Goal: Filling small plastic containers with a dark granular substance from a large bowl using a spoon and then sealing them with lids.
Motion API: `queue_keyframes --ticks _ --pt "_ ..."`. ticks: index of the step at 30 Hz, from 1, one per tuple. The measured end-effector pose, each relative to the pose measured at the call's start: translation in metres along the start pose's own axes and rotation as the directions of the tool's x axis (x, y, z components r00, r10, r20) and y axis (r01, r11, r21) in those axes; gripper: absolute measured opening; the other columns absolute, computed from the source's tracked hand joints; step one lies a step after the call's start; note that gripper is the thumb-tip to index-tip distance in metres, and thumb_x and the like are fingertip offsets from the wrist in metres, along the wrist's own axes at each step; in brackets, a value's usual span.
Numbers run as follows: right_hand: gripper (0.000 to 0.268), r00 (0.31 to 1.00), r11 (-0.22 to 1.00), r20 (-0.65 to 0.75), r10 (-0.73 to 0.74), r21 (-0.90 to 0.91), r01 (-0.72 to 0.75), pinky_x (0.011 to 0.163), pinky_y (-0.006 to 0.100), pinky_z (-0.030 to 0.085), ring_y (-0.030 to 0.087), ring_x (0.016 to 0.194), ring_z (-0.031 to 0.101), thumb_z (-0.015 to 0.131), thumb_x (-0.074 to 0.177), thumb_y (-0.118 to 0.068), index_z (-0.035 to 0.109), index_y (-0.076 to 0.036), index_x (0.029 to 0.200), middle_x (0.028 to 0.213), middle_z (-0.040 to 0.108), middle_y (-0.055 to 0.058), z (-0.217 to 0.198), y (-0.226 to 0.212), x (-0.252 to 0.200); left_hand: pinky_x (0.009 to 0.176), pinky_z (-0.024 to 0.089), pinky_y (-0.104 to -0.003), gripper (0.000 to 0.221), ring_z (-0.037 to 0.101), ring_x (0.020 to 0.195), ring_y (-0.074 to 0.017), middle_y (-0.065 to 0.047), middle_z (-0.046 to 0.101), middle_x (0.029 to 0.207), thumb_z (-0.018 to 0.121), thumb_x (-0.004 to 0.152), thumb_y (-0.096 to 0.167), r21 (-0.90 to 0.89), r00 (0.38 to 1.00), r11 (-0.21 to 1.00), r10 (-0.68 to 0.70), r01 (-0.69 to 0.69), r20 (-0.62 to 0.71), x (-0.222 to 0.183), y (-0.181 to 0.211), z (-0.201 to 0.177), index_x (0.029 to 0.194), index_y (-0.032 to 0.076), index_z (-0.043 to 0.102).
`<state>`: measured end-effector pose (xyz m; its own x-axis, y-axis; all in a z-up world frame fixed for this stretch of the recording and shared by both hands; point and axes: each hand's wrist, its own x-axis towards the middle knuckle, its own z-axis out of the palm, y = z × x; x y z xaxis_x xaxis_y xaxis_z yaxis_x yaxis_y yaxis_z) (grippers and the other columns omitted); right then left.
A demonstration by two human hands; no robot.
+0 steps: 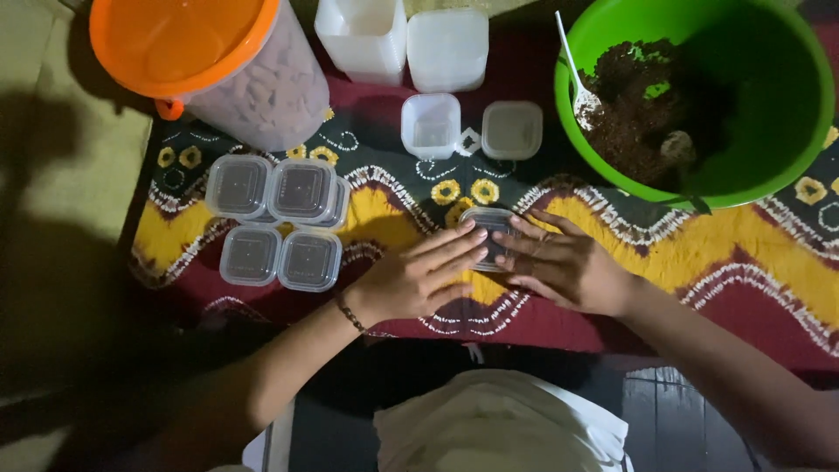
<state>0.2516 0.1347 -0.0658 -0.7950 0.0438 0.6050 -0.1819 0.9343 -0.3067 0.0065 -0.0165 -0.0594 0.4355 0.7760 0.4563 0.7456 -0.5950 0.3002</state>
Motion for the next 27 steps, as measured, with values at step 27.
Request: queue_keyframes --ticks 27 --pt "0.026 0.975 0.982 -0.147 0.165 0.119 -0.148 0.07 0.051 0.056 0.044 0.087 0.072 0.089 0.077 -0.021 0.076 -0.003 0.09 0.109 0.075 0.019 -0.001 -0.004 0.02 0.105 0.053 -0.047 0.019 0.064 0.125 -0.0347 -0.01 0.067 0.125 0.085 0.087 0.023 -0.241 0.957 0.963 -0.18 0.123 -0.23 0.029 -0.003 0.0 0.099 0.01 0.078"
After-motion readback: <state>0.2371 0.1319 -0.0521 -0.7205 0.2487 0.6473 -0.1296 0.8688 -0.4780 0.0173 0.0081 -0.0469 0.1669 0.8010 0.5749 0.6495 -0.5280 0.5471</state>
